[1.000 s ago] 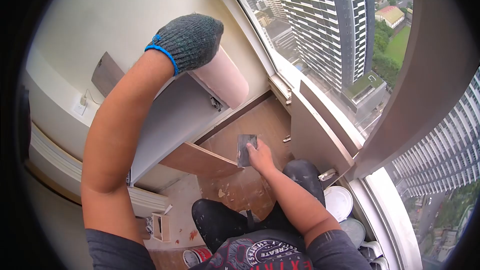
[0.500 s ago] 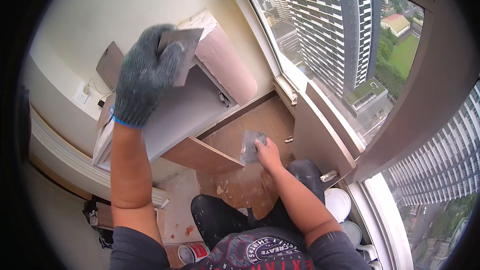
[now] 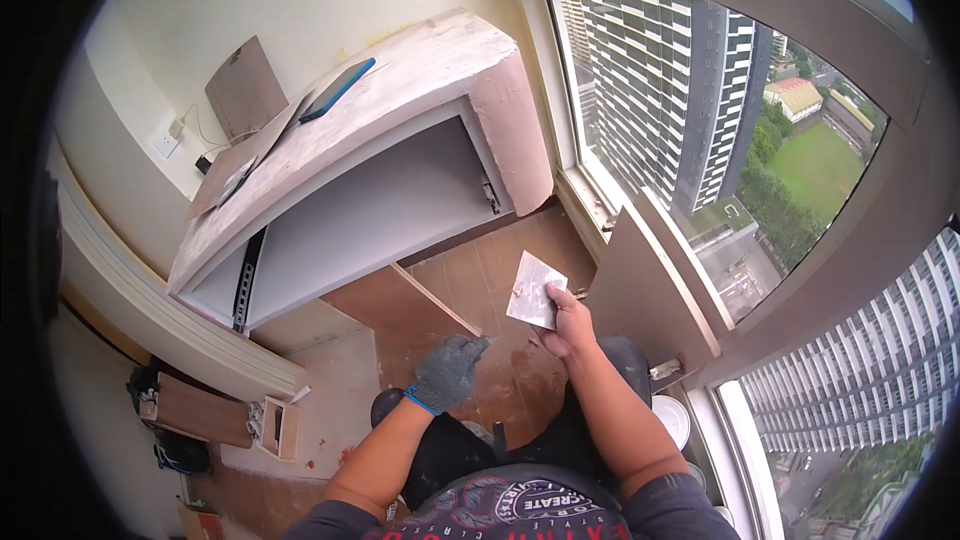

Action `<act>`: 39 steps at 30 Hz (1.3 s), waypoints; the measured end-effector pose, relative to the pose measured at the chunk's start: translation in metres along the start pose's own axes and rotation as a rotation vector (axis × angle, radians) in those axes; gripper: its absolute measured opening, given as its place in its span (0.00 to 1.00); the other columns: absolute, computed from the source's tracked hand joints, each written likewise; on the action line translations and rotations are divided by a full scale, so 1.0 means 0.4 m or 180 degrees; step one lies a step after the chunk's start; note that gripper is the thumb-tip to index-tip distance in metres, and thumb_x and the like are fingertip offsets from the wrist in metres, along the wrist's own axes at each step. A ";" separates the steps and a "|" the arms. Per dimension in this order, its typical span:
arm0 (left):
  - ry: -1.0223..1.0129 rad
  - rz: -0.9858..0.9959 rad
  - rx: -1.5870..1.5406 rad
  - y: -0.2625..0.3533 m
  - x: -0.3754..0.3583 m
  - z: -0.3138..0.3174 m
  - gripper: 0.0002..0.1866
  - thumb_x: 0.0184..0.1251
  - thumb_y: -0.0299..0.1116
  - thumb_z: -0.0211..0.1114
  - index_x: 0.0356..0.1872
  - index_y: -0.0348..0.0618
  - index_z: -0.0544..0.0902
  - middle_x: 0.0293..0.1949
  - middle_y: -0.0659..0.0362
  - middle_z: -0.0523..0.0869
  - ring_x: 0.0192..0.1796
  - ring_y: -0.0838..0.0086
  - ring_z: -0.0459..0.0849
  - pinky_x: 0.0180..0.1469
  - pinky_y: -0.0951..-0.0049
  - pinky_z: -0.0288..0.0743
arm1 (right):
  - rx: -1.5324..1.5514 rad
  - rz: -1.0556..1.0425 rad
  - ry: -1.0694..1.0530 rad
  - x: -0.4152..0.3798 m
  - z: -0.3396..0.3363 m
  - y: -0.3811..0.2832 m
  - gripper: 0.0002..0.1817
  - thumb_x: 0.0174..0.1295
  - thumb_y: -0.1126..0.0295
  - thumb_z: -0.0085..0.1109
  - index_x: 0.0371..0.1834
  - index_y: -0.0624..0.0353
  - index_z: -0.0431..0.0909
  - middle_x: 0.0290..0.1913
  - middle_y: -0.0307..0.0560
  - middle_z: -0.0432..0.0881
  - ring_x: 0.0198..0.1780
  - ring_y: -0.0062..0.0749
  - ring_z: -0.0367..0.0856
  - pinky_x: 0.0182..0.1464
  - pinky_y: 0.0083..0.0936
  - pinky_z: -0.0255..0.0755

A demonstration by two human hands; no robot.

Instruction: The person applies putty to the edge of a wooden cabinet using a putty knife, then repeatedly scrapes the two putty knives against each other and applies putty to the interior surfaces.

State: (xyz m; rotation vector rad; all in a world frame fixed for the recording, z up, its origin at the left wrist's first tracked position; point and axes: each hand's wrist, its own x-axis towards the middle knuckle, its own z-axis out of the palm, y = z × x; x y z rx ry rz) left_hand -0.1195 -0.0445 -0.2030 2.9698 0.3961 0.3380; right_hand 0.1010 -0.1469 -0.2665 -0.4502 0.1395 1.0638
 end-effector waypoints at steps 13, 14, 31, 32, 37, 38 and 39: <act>0.2640 0.0104 -0.1464 -0.003 0.286 -0.290 0.12 0.72 0.34 0.65 0.47 0.37 0.85 0.38 0.48 0.87 0.38 0.57 0.86 0.43 0.62 0.80 | -0.1142 -0.0055 0.0031 0.043 0.019 0.057 0.16 0.76 0.69 0.47 0.62 0.62 0.69 0.52 0.50 0.82 0.50 0.40 0.86 0.52 0.45 0.83; 0.2472 -0.0246 -0.2066 0.000 0.308 -0.304 0.12 0.72 0.35 0.65 0.47 0.36 0.85 0.36 0.48 0.87 0.37 0.60 0.86 0.43 0.63 0.79 | -0.1175 -0.0060 0.0025 0.048 0.016 0.057 0.16 0.75 0.70 0.48 0.62 0.62 0.69 0.52 0.50 0.82 0.50 0.40 0.86 0.53 0.45 0.83; 0.1669 -0.0790 -0.5242 0.031 0.464 -0.234 0.13 0.73 0.25 0.58 0.54 0.37 0.84 0.50 0.53 0.88 0.51 0.69 0.87 0.54 0.69 0.81 | -0.1531 -0.0103 0.0189 0.079 -0.018 0.067 0.16 0.74 0.69 0.50 0.61 0.64 0.74 0.54 0.49 0.83 0.53 0.38 0.84 0.59 0.37 0.77; 0.1700 -0.0739 -0.4918 0.030 0.459 -0.222 0.14 0.71 0.25 0.60 0.55 0.37 0.84 0.50 0.52 0.88 0.51 0.67 0.87 0.54 0.68 0.81 | -0.1483 -0.0098 0.0167 0.080 -0.018 0.067 0.15 0.74 0.70 0.50 0.60 0.64 0.73 0.53 0.49 0.83 0.51 0.38 0.84 0.58 0.39 0.78; 0.1774 -0.0340 -0.2948 0.010 0.415 -0.169 0.23 0.52 0.22 0.67 0.54 0.40 0.84 0.47 0.47 0.87 0.51 0.53 0.86 0.55 0.63 0.81 | -0.1488 -0.0081 0.0166 0.072 -0.009 0.064 0.15 0.75 0.69 0.51 0.59 0.63 0.73 0.51 0.49 0.83 0.50 0.38 0.85 0.56 0.39 0.79; 0.1820 -0.0318 -0.3062 0.007 0.409 -0.159 0.25 0.49 0.21 0.68 0.54 0.40 0.84 0.47 0.46 0.86 0.51 0.50 0.85 0.55 0.62 0.81 | -0.1493 -0.0081 0.0179 0.073 -0.010 0.065 0.15 0.75 0.69 0.51 0.59 0.63 0.73 0.51 0.49 0.83 0.50 0.38 0.85 0.56 0.39 0.79; 0.1873 -0.0315 -0.3152 0.008 0.408 -0.158 0.26 0.47 0.21 0.68 0.53 0.40 0.84 0.46 0.45 0.86 0.51 0.49 0.85 0.55 0.61 0.80 | -0.1499 -0.0080 0.0192 0.072 -0.008 0.066 0.15 0.75 0.69 0.51 0.60 0.63 0.73 0.51 0.49 0.83 0.50 0.38 0.85 0.56 0.39 0.79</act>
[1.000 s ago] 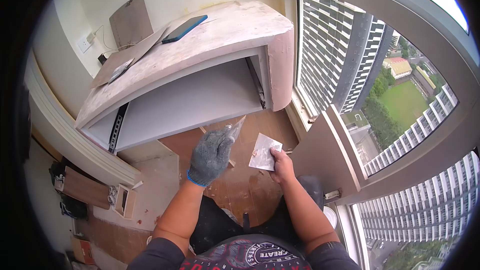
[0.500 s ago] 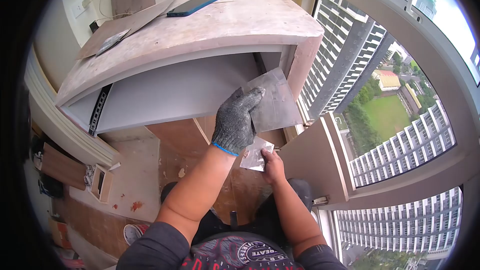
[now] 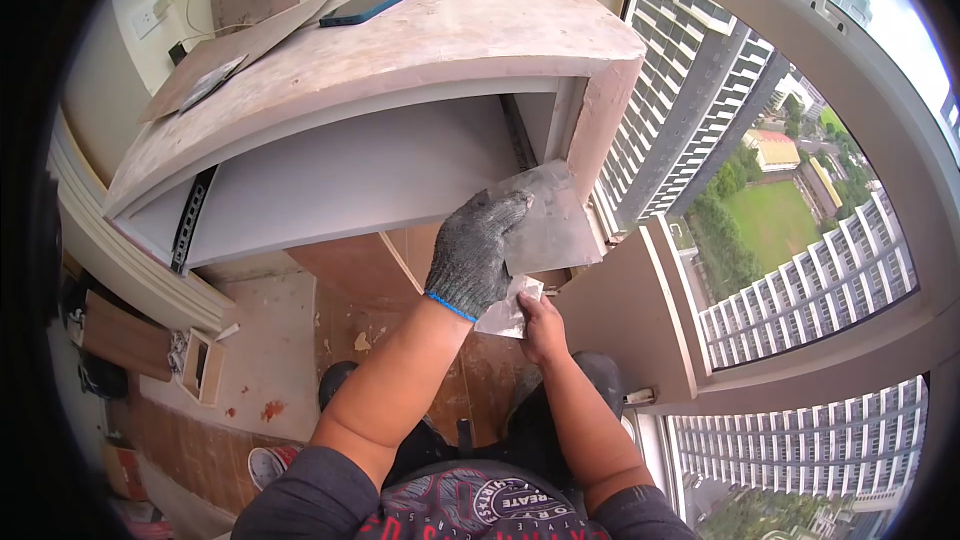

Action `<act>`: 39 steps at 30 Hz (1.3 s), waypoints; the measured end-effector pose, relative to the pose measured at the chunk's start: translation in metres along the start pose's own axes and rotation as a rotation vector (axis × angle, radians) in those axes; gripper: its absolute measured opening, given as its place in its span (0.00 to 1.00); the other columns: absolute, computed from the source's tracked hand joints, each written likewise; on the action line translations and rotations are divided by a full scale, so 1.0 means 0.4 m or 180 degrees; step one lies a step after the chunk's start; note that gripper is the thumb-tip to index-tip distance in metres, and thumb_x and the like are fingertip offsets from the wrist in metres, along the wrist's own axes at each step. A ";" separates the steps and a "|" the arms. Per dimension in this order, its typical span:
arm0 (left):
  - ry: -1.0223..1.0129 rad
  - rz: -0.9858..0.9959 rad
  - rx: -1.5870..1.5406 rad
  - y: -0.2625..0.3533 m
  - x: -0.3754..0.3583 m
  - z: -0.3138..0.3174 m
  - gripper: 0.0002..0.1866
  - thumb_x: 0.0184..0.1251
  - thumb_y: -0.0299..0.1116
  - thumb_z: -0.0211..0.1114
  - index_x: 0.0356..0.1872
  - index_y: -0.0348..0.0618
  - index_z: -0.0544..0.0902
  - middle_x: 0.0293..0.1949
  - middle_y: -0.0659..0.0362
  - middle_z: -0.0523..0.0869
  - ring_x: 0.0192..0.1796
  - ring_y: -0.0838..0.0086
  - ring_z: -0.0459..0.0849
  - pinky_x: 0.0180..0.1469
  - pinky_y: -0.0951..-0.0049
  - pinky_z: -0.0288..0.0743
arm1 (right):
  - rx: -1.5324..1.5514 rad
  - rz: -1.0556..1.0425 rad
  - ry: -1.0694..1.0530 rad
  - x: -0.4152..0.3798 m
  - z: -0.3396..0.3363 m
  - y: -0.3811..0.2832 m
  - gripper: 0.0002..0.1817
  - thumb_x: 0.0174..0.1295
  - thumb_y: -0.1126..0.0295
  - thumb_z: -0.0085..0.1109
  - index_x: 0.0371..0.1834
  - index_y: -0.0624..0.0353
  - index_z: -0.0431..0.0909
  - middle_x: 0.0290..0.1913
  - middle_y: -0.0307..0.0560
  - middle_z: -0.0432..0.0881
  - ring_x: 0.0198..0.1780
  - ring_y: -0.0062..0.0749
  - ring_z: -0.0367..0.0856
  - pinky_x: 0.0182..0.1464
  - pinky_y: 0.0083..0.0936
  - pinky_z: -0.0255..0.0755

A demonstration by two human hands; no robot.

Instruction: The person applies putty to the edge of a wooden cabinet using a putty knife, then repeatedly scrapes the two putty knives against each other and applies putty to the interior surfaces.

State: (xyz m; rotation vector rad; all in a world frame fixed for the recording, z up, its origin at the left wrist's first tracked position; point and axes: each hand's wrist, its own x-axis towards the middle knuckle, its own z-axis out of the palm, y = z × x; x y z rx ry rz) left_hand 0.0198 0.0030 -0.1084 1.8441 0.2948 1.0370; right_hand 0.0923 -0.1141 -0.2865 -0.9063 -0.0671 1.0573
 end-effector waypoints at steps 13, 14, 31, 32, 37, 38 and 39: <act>0.0736 -0.1369 -0.1474 0.054 -0.004 0.021 0.12 0.68 0.33 0.65 0.49 0.39 0.84 0.42 0.56 0.86 0.45 0.70 0.85 0.48 0.67 0.79 | 0.0047 0.0004 -0.0091 0.017 -0.021 0.016 0.16 0.74 0.70 0.51 0.61 0.64 0.73 0.53 0.49 0.83 0.52 0.38 0.84 0.57 0.38 0.78; 0.0760 -0.0865 -0.1400 0.040 -0.013 0.034 0.12 0.69 0.34 0.66 0.49 0.39 0.84 0.41 0.57 0.86 0.45 0.72 0.84 0.47 0.68 0.79 | 0.0035 -0.0001 -0.0088 0.014 -0.019 0.014 0.16 0.74 0.70 0.51 0.61 0.64 0.73 0.53 0.49 0.83 0.52 0.38 0.84 0.57 0.38 0.78; 0.0910 -0.2094 -0.3169 0.029 -0.079 0.273 0.14 0.69 0.33 0.70 0.51 0.43 0.80 0.40 0.62 0.85 0.38 0.78 0.83 0.39 0.76 0.81 | -0.0160 -0.0398 -0.0136 -0.065 0.076 -0.034 0.17 0.72 0.70 0.51 0.61 0.62 0.74 0.52 0.49 0.84 0.53 0.37 0.84 0.56 0.36 0.78; 0.0931 -0.2083 -0.3123 0.039 -0.062 0.281 0.15 0.68 0.34 0.71 0.52 0.44 0.80 0.40 0.62 0.86 0.35 0.79 0.83 0.37 0.78 0.80 | -0.0207 -0.0431 -0.0140 -0.063 0.071 -0.030 0.17 0.72 0.70 0.51 0.61 0.62 0.74 0.52 0.49 0.84 0.53 0.37 0.84 0.56 0.36 0.78; 0.1021 -0.1637 -0.3181 0.076 0.023 0.302 0.14 0.71 0.32 0.68 0.54 0.43 0.80 0.44 0.61 0.85 0.39 0.79 0.85 0.37 0.78 0.83 | -0.0392 -0.0536 -0.0134 -0.056 0.061 -0.020 0.17 0.72 0.69 0.51 0.61 0.62 0.74 0.53 0.49 0.84 0.53 0.37 0.84 0.56 0.36 0.78; 0.0994 -0.1618 -0.3165 0.078 0.031 0.298 0.14 0.71 0.32 0.68 0.54 0.42 0.79 0.45 0.61 0.85 0.40 0.79 0.85 0.37 0.78 0.84 | -0.0422 -0.0559 -0.0137 -0.054 0.061 -0.018 0.17 0.72 0.69 0.51 0.61 0.62 0.75 0.53 0.49 0.84 0.53 0.37 0.84 0.56 0.36 0.78; 0.1031 -0.1695 -0.3169 0.074 0.032 0.298 0.14 0.71 0.32 0.68 0.53 0.41 0.79 0.45 0.60 0.85 0.41 0.76 0.85 0.39 0.77 0.85 | -0.0443 -0.0577 -0.0142 -0.057 0.061 -0.017 0.17 0.72 0.69 0.51 0.61 0.62 0.75 0.53 0.49 0.84 0.53 0.37 0.84 0.56 0.36 0.78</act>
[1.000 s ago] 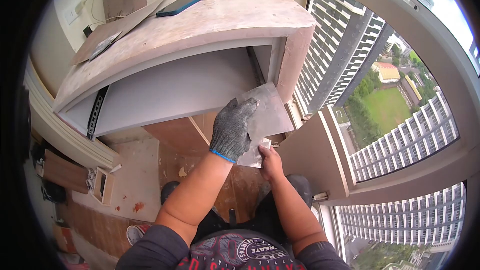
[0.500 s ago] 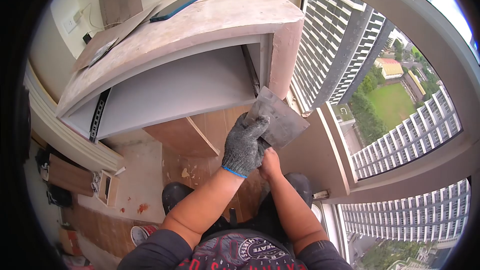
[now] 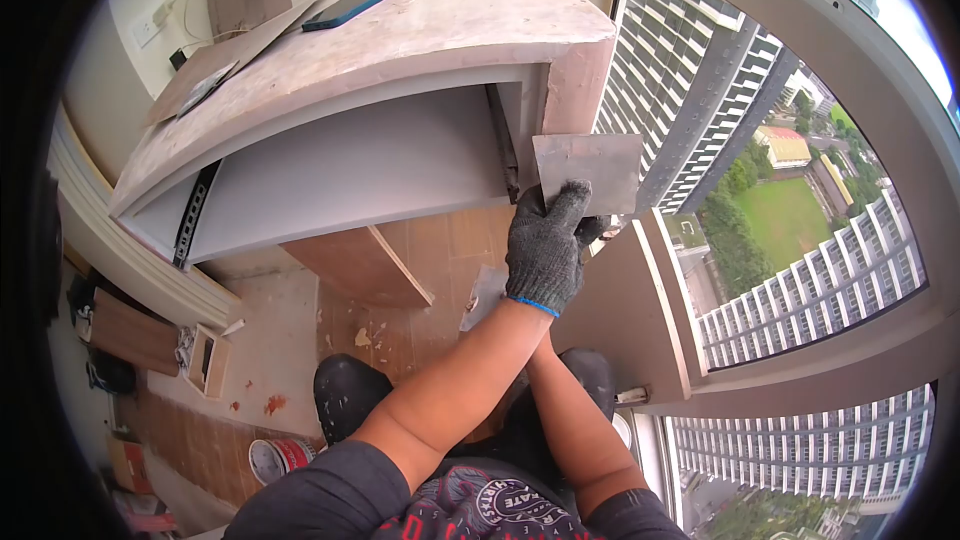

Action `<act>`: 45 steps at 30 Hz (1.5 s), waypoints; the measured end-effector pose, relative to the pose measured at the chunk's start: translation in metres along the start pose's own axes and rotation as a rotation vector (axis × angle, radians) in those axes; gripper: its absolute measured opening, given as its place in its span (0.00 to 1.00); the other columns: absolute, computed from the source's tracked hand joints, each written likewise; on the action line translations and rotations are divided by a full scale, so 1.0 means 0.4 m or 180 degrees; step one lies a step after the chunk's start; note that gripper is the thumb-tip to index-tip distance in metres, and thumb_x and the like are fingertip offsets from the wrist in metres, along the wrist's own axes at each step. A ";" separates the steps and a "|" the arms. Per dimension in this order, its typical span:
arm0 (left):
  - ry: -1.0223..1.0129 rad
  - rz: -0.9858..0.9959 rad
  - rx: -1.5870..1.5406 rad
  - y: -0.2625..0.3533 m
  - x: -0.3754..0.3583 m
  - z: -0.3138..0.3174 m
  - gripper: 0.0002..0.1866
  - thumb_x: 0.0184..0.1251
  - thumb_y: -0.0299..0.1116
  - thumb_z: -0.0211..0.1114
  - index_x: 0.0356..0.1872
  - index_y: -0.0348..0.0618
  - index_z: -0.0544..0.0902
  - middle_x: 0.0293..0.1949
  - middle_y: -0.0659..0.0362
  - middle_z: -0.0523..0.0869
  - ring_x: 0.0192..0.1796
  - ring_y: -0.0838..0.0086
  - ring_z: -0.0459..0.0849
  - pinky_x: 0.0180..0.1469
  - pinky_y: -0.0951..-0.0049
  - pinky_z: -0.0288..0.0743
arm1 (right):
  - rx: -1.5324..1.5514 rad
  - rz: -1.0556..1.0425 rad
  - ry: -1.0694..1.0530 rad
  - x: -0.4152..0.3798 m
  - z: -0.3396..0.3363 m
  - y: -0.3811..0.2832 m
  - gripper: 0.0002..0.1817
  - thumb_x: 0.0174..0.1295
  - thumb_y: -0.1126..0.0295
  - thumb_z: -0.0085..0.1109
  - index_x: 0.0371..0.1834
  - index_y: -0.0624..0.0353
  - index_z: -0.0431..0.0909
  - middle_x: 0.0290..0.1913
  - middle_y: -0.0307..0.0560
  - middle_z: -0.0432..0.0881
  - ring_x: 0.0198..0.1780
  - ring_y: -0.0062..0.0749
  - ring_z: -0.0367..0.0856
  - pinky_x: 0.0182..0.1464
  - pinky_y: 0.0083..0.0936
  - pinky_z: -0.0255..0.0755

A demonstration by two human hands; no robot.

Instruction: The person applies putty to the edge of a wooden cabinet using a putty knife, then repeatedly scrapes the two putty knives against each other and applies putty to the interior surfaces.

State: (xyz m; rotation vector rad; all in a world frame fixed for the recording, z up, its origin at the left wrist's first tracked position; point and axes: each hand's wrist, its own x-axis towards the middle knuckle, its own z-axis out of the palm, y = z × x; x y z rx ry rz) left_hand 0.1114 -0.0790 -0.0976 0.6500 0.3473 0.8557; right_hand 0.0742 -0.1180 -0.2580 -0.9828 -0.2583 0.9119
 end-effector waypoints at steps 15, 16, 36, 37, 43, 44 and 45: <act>0.0299 -0.0312 0.1768 -0.074 -0.114 -0.274 0.14 0.70 0.30 0.68 0.52 0.36 0.79 0.43 0.58 0.86 0.42 0.76 0.85 0.43 0.74 0.82 | -0.0777 -0.0885 -0.0212 0.005 0.001 0.006 0.16 0.73 0.69 0.52 0.60 0.63 0.75 0.54 0.49 0.84 0.53 0.36 0.85 0.56 0.35 0.78; 0.0200 0.0009 0.1688 -0.056 -0.137 -0.322 0.13 0.70 0.30 0.67 0.51 0.35 0.80 0.43 0.58 0.87 0.42 0.77 0.85 0.45 0.74 0.81 | -0.0843 -0.0829 -0.0130 0.005 -0.002 0.001 0.16 0.73 0.69 0.52 0.60 0.63 0.75 0.54 0.49 0.84 0.53 0.36 0.85 0.56 0.35 0.78; -0.1162 0.1885 0.5784 0.200 -0.359 -0.630 0.26 0.56 0.25 0.63 0.61 0.38 0.80 0.53 0.47 0.84 0.51 0.51 0.82 0.56 0.55 0.76 | -0.3437 -0.1576 0.0733 -0.135 0.165 0.069 0.18 0.74 0.63 0.52 0.35 0.71 0.74 0.30 0.70 0.80 0.36 0.69 0.80 0.40 0.51 0.72; -0.1120 0.1910 0.5764 0.211 -0.343 -0.639 0.26 0.57 0.25 0.63 0.61 0.39 0.80 0.54 0.48 0.84 0.52 0.51 0.82 0.56 0.55 0.76 | -0.3548 -0.1578 0.0619 -0.149 0.173 0.074 0.17 0.74 0.64 0.52 0.34 0.71 0.74 0.29 0.70 0.80 0.35 0.69 0.80 0.39 0.51 0.72; 0.0431 0.1346 0.4585 0.265 -0.186 -0.811 0.16 0.70 0.35 0.60 0.56 0.44 0.83 0.47 0.48 0.88 0.45 0.50 0.86 0.50 0.57 0.78 | -0.3867 -0.1499 -0.0256 -0.207 0.182 0.083 0.10 0.72 0.69 0.53 0.39 0.68 0.76 0.31 0.68 0.81 0.37 0.67 0.80 0.41 0.51 0.73; 0.0602 0.1085 0.4255 0.262 -0.184 -0.824 0.16 0.71 0.37 0.60 0.55 0.42 0.83 0.46 0.49 0.88 0.45 0.53 0.86 0.50 0.59 0.79 | -0.3953 -0.1752 -0.0200 -0.196 0.175 0.081 0.10 0.71 0.69 0.53 0.41 0.68 0.76 0.33 0.67 0.81 0.38 0.67 0.80 0.42 0.50 0.74; 0.0766 0.0828 0.3923 0.259 -0.184 -0.838 0.17 0.72 0.39 0.60 0.54 0.41 0.83 0.44 0.50 0.89 0.45 0.56 0.87 0.51 0.60 0.79 | -0.4031 -0.2006 -0.0144 -0.192 0.180 0.077 0.09 0.71 0.70 0.54 0.43 0.67 0.77 0.34 0.67 0.82 0.39 0.66 0.81 0.43 0.50 0.74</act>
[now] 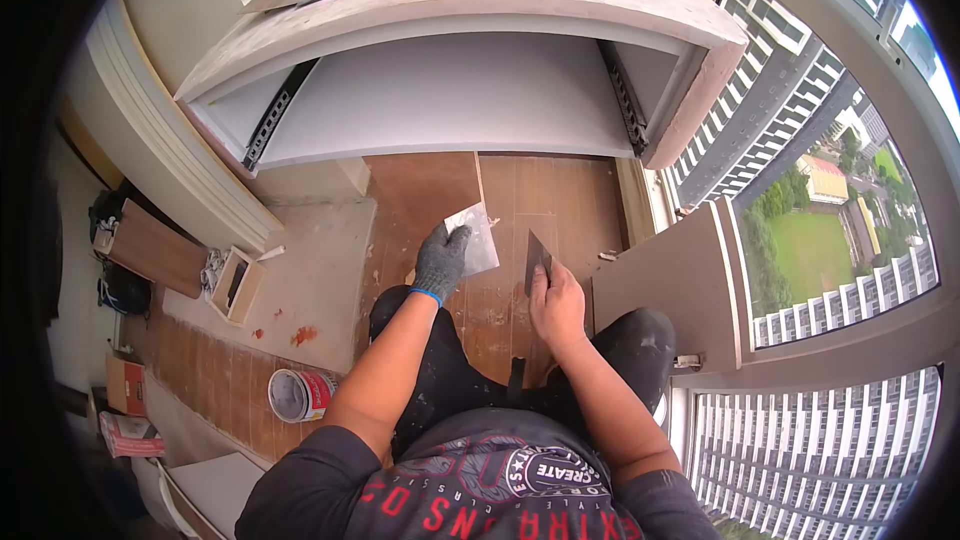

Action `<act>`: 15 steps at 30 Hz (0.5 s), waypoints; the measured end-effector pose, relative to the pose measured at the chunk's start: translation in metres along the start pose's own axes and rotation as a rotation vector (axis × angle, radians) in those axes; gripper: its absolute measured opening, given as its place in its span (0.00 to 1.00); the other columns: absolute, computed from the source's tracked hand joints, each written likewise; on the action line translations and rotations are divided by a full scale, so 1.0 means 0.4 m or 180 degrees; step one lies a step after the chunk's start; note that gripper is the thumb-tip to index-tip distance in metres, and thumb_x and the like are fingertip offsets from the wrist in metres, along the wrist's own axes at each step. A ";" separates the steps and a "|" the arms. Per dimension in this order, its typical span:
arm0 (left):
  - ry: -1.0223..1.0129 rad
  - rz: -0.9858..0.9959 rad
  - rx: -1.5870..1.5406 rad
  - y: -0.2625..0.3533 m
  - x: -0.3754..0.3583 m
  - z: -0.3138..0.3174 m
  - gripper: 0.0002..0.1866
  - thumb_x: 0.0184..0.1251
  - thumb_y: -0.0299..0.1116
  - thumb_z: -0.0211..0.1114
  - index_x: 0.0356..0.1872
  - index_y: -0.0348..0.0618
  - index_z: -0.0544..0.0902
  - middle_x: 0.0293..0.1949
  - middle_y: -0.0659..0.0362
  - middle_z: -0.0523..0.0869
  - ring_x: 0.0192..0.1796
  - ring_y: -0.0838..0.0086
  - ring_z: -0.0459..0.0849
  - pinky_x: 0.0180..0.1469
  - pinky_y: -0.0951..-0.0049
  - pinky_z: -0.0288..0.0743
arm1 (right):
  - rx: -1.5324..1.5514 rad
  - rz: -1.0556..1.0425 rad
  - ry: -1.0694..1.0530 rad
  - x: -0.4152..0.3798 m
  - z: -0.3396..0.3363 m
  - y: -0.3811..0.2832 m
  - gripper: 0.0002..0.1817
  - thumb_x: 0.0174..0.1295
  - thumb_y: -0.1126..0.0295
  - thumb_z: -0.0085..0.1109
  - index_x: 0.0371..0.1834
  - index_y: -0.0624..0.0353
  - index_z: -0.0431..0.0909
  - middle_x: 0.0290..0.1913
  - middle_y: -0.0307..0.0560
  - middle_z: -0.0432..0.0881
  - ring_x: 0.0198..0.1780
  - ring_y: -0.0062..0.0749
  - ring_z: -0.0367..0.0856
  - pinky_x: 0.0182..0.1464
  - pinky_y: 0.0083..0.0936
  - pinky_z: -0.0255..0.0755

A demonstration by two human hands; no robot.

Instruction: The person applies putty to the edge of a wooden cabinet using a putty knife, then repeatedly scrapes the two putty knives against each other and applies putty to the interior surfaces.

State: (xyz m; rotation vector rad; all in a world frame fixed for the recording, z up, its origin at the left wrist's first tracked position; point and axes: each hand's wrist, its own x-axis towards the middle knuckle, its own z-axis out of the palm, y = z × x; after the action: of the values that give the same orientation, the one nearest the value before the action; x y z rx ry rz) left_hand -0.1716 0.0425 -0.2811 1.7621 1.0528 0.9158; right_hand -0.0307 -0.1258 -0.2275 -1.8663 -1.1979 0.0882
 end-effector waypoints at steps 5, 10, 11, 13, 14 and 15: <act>-0.0599 -0.1066 -0.2051 -0.057 -0.050 0.066 0.17 0.75 0.33 0.62 0.61 0.43 0.80 0.48 0.59 0.88 0.47 0.74 0.85 0.49 0.72 0.80 | -0.0250 -0.0893 -0.0509 0.001 0.060 -0.056 0.17 0.68 0.69 0.57 0.58 0.60 0.79 0.43 0.56 0.83 0.45 0.55 0.82 0.50 0.43 0.77; -0.0769 -0.1259 -0.3441 -0.087 -0.053 0.036 0.21 0.73 0.26 0.62 0.65 0.40 0.76 0.54 0.57 0.86 0.53 0.69 0.86 0.55 0.69 0.82 | -0.0405 -0.0808 -0.0948 0.018 0.134 -0.047 0.19 0.68 0.68 0.58 0.61 0.59 0.78 0.48 0.58 0.82 0.47 0.57 0.82 0.52 0.45 0.77; -0.0958 -0.1393 -0.3534 -0.093 -0.049 0.022 0.22 0.72 0.25 0.62 0.66 0.39 0.75 0.55 0.57 0.85 0.54 0.68 0.86 0.56 0.68 0.82 | -0.0434 -0.0783 -0.0912 0.019 0.141 -0.050 0.19 0.69 0.68 0.57 0.61 0.59 0.78 0.47 0.58 0.82 0.47 0.57 0.82 0.52 0.45 0.77; -0.1084 -0.1561 -0.3849 -0.110 -0.046 0.017 0.25 0.71 0.24 0.62 0.68 0.39 0.74 0.58 0.55 0.84 0.56 0.67 0.85 0.57 0.68 0.82 | -0.0257 -0.0434 -0.0768 0.045 0.144 -0.072 0.18 0.71 0.68 0.54 0.62 0.60 0.77 0.46 0.60 0.82 0.47 0.58 0.82 0.52 0.45 0.77; -0.1012 -0.1582 -0.4074 -0.119 -0.045 0.023 0.26 0.70 0.23 0.62 0.69 0.39 0.73 0.59 0.54 0.83 0.57 0.67 0.84 0.57 0.68 0.82 | -0.0209 -0.0238 -0.0639 0.065 0.138 -0.080 0.18 0.73 0.68 0.51 0.62 0.61 0.77 0.45 0.61 0.82 0.48 0.58 0.82 0.52 0.46 0.77; -0.0997 -0.1399 -0.4385 -0.148 -0.042 0.038 0.28 0.70 0.22 0.61 0.71 0.40 0.71 0.61 0.53 0.82 0.59 0.67 0.83 0.60 0.67 0.81 | -0.0252 -0.0297 -0.0755 0.076 0.132 -0.094 0.18 0.73 0.68 0.51 0.63 0.60 0.77 0.45 0.60 0.82 0.48 0.58 0.82 0.51 0.46 0.77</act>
State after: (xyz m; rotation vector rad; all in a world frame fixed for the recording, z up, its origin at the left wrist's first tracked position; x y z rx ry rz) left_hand -0.1809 0.0385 -0.3435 0.4531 0.3340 0.7232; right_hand -0.0662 -0.0640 -0.2212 -1.9044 -1.4677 0.2184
